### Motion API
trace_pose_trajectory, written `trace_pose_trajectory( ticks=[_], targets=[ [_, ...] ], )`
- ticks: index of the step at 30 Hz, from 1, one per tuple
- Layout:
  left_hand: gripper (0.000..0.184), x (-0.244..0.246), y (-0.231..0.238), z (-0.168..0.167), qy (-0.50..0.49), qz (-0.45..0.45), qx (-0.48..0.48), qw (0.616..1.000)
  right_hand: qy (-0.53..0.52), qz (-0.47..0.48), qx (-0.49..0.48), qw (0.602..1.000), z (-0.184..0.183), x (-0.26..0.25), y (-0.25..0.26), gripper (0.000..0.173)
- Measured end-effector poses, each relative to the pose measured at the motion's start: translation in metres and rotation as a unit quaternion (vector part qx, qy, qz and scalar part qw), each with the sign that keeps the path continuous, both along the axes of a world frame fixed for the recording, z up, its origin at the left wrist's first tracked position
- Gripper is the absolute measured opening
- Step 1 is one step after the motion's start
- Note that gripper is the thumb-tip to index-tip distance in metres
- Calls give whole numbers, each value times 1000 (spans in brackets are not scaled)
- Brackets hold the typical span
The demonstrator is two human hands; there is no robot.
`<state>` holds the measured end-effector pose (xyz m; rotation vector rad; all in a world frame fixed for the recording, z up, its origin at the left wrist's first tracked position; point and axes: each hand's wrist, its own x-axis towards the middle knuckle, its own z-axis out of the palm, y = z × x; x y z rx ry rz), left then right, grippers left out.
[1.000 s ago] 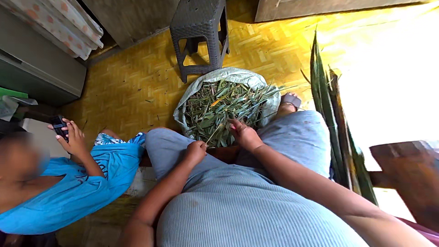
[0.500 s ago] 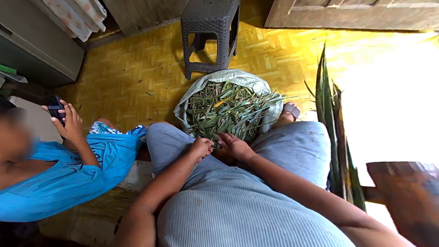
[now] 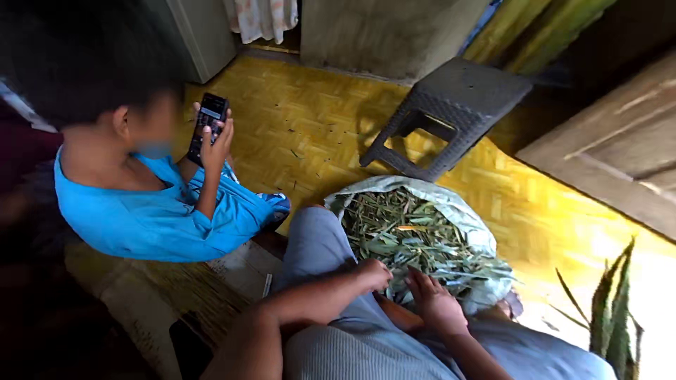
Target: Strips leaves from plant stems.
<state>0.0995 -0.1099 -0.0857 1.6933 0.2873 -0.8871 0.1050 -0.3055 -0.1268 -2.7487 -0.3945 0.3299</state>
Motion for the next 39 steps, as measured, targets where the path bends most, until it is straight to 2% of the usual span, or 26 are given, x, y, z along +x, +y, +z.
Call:
trace_pose_trajectory(
  ticks=[9,17,22,25,28,33,39],
  targets=[
    [33,11,9,0,-6,-8,4,1000,-7,-9,-55,998,10,26,24,43],
    [33,14,12,2,-7,-58,14,998,53,-67,-105,991,4,68,6,47],
    [28,16,11,-2,33,-53,2,998,82,-146,-41,985,-4,90,-31,50],
    [28,17,10,-4,43,-30,-13,999,90,-130,40,987,-1,74,-30,51],
    [31,19,8,0,39,-23,-12,999,91,-61,103,989,10,43,-2,46],
    [34,18,9,5,4,-37,18,999,48,31,70,996,15,8,26,40],
    [35,19,7,-5,1,-27,0,1000,33,28,53,998,5,8,21,40]
  ],
)
